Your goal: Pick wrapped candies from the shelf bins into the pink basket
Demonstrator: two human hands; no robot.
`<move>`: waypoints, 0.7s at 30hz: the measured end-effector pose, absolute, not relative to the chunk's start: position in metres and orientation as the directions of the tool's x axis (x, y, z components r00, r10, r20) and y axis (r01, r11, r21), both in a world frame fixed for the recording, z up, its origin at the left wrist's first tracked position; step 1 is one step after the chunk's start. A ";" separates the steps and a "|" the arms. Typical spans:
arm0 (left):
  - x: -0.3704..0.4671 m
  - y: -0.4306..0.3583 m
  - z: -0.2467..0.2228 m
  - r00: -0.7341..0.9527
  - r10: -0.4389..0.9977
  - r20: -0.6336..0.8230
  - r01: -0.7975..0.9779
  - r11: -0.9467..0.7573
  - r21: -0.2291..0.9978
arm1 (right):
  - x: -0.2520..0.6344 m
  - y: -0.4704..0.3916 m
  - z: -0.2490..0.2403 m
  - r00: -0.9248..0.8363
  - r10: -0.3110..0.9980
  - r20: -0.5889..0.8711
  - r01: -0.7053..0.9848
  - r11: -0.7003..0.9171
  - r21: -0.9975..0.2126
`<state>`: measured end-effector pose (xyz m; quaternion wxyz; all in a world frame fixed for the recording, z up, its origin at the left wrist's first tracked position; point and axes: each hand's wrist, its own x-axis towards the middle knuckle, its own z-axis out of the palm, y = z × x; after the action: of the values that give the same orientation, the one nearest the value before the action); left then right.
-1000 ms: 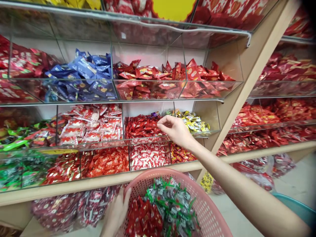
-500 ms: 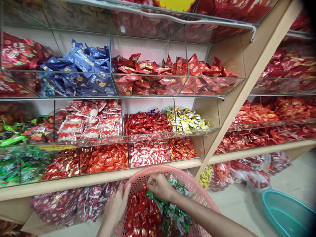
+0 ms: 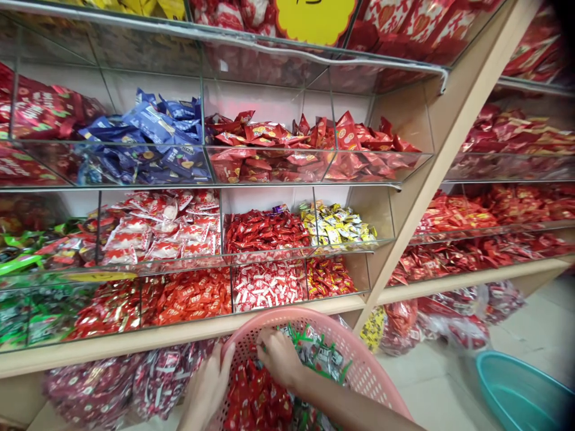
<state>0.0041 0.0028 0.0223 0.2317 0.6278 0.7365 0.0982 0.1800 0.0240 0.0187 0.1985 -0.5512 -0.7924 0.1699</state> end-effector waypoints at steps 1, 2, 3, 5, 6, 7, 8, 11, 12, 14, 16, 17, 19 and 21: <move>0.004 0.003 0.022 -0.105 0.970 -0.221 0.878 0.195 0.438 | 0.179 0.021 0.016 -0.346 0.930 0.121 0.807 0.361 -0.467; 0.003 0.003 0.021 -0.107 0.969 -0.224 0.874 0.199 0.444 | 0.178 0.018 0.013 -0.383 0.918 0.106 0.807 0.388 -0.446; 0.003 0.003 0.020 -0.084 0.972 -0.220 0.869 0.179 0.461 | 0.177 0.016 0.012 -0.419 0.904 0.087 0.806 0.414 -0.424; 0.002 0.003 0.018 -0.109 0.965 -0.238 0.869 0.209 0.449 | 0.176 0.011 0.015 -0.474 0.878 0.068 0.799 0.461 -0.385; 0.002 0.003 0.017 -0.115 0.962 -0.247 0.867 0.219 0.448 | 0.176 0.009 0.020 -0.492 0.867 0.077 0.792 0.482 -0.374; 0.001 0.004 0.017 -0.105 0.964 -0.244 0.859 0.211 0.466 | 0.177 0.009 0.030 -0.505 0.857 0.101 0.780 0.503 -0.372; 0.001 0.004 0.016 -0.098 0.966 -0.240 0.857 0.204 0.473 | 0.179 0.009 0.043 -0.514 0.846 0.141 0.763 0.526 -0.375; 0.000 0.005 0.016 -0.085 0.965 -0.247 0.855 0.198 0.479 | 0.189 0.015 0.101 -0.516 0.796 0.316 0.692 0.605 -0.394; 0.000 0.006 0.017 -0.090 0.964 -0.252 0.855 0.204 0.477 | 0.194 0.021 0.124 -0.515 0.767 0.383 0.664 0.639 -0.389; 0.000 0.006 0.017 -0.100 0.961 -0.260 0.852 0.218 0.477 | 0.208 0.036 0.168 -0.480 0.714 0.509 0.644 0.681 -0.348; -0.001 0.005 0.017 -0.104 0.963 -0.250 0.850 0.216 0.480 | 0.225 0.058 0.206 -0.441 0.676 0.590 0.673 0.684 -0.281; -0.001 0.005 0.017 -0.101 0.965 -0.242 0.850 0.210 0.483 | 0.233 0.070 0.221 -0.417 0.671 0.613 0.709 0.663 -0.243; -0.002 0.006 0.016 -0.092 0.969 -0.227 0.853 0.195 0.485 | 0.248 0.096 0.241 -0.404 0.687 0.604 0.790 0.595 -0.148; -0.003 0.007 0.016 -0.088 0.970 -0.227 0.860 0.189 0.474 | 0.258 0.118 0.250 -0.452 0.711 0.540 0.834 0.551 -0.027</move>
<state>-0.0026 0.0070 0.0157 0.2501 0.6273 0.7292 0.1101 0.2583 0.1175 0.2501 0.2538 -0.4580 -0.8432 -0.1217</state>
